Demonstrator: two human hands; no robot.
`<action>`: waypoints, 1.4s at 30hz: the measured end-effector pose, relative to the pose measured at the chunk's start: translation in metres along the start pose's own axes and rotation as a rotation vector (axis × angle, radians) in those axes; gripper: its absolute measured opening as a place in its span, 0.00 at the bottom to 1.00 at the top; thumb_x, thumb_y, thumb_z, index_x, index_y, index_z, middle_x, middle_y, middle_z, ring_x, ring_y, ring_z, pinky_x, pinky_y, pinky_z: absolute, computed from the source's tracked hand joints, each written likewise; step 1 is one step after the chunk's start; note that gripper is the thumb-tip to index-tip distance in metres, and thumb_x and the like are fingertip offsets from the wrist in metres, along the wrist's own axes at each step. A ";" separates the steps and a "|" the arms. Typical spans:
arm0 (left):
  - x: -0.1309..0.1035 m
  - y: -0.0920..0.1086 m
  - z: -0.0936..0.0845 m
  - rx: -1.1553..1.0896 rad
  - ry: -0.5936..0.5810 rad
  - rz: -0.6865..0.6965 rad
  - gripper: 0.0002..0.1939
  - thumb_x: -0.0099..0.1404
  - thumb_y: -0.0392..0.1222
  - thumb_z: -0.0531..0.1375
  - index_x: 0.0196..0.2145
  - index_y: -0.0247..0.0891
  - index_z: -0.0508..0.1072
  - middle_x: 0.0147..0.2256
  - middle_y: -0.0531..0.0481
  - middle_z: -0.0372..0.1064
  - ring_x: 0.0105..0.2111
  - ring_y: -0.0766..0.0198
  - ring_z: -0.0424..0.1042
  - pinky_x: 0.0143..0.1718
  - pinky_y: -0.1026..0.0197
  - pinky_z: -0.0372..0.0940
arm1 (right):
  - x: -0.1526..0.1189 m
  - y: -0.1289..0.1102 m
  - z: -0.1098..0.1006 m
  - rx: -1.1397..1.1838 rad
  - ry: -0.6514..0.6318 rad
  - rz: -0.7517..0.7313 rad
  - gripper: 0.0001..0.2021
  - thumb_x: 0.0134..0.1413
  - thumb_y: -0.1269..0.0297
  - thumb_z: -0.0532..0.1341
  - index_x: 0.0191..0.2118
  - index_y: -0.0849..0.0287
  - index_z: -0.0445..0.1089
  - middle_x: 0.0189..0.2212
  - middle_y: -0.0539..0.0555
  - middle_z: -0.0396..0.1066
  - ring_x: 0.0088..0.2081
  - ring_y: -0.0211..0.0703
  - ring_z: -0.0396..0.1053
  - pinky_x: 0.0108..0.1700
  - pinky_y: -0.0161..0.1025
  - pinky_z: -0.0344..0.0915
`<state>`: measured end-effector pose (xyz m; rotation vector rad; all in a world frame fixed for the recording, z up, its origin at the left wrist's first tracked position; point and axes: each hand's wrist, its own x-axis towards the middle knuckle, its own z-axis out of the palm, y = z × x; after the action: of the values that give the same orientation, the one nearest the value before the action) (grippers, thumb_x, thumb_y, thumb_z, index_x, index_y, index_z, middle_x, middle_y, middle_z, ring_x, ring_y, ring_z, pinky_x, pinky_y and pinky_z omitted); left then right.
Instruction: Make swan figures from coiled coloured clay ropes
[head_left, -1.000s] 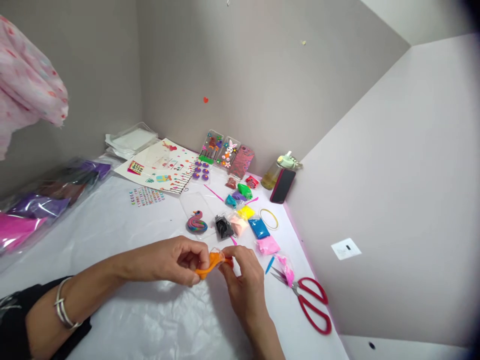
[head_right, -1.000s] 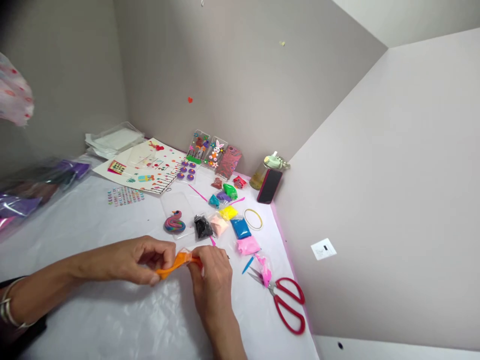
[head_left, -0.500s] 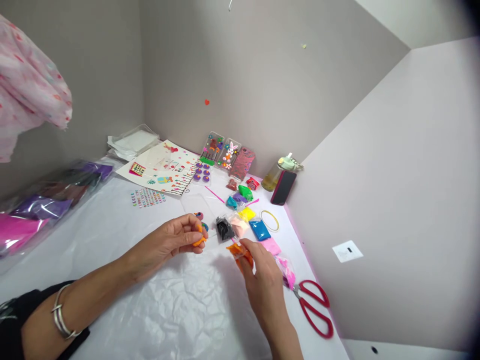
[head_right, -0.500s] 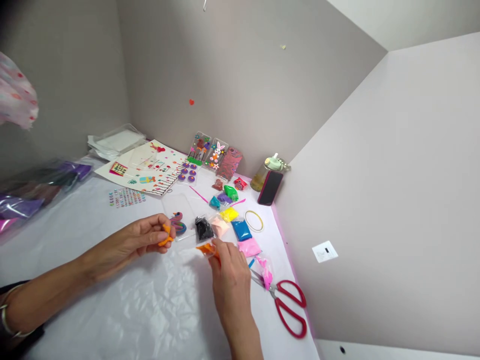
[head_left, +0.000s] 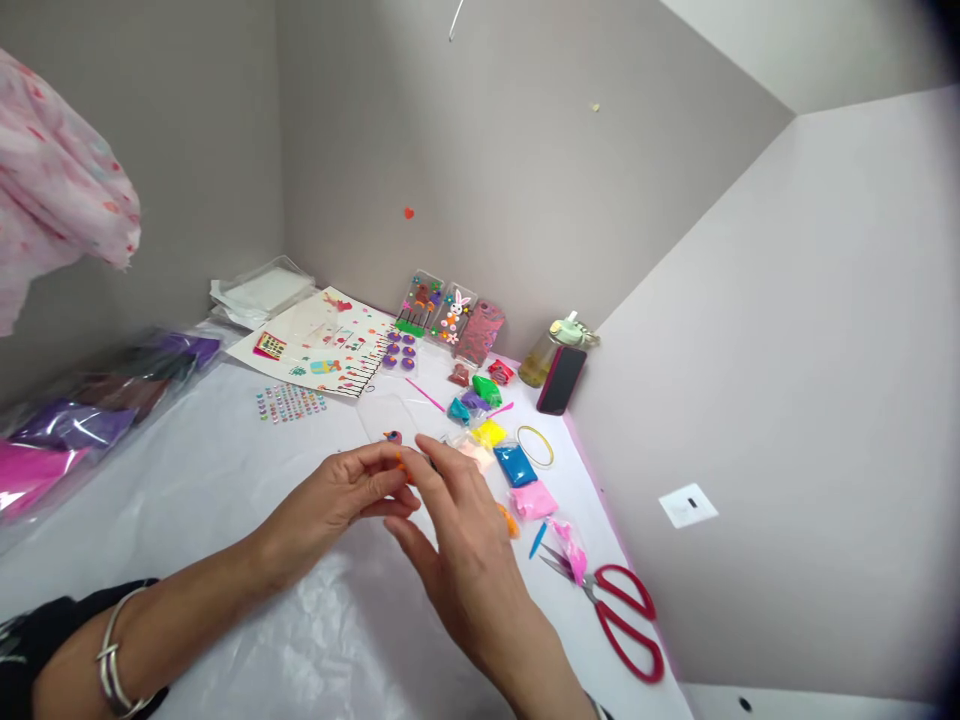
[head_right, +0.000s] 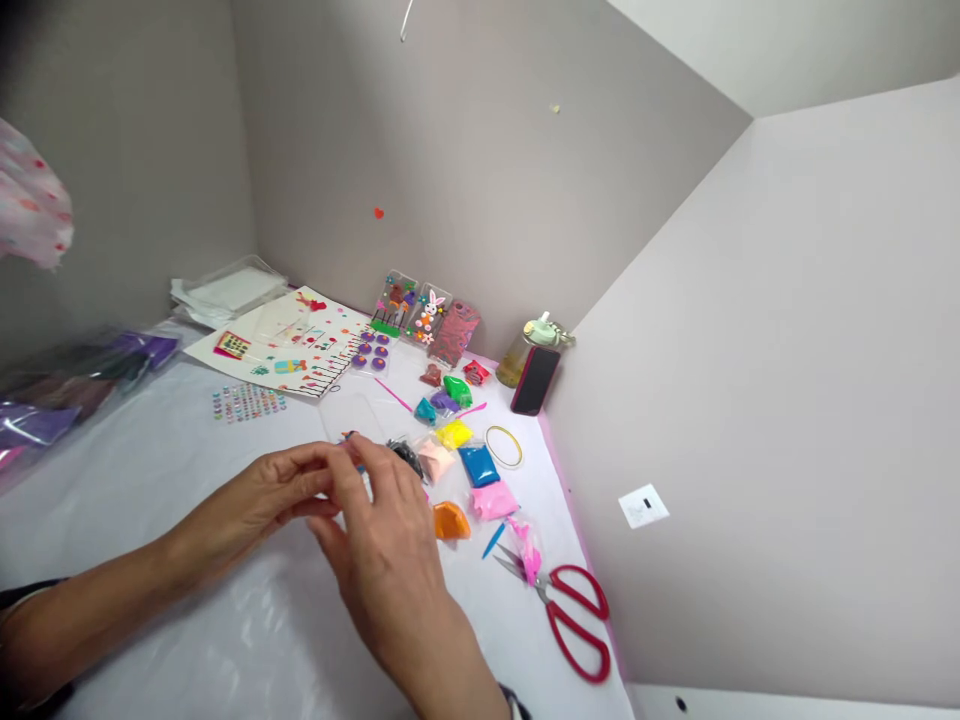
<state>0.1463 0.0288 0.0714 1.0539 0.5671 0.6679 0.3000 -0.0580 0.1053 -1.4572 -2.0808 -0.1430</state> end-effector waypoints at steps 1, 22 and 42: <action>0.000 -0.001 -0.001 0.001 0.005 0.012 0.16 0.65 0.55 0.67 0.41 0.41 0.78 0.38 0.50 0.75 0.38 0.60 0.73 0.43 0.60 0.69 | 0.003 0.000 0.004 0.035 0.010 -0.003 0.23 0.68 0.66 0.61 0.65 0.58 0.61 0.61 0.65 0.68 0.61 0.55 0.67 0.59 0.53 0.71; -0.002 -0.010 -0.016 0.242 0.086 0.163 0.13 0.70 0.54 0.61 0.40 0.41 0.76 0.36 0.51 0.74 0.34 0.61 0.75 0.41 0.58 0.71 | -0.002 0.020 0.042 0.365 0.109 0.146 0.09 0.70 0.66 0.59 0.46 0.57 0.79 0.33 0.54 0.77 0.34 0.41 0.74 0.37 0.36 0.72; -0.008 -0.006 -0.013 0.346 0.150 0.285 0.09 0.67 0.51 0.65 0.38 0.43 0.79 0.34 0.51 0.76 0.36 0.58 0.75 0.41 0.58 0.70 | 0.009 0.016 0.038 1.161 0.135 0.628 0.10 0.52 0.58 0.72 0.32 0.58 0.74 0.24 0.49 0.75 0.24 0.37 0.71 0.28 0.34 0.70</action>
<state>0.1328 0.0292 0.0618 1.4335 0.6857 0.9256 0.2969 -0.0288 0.0753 -1.1566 -1.0858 1.0009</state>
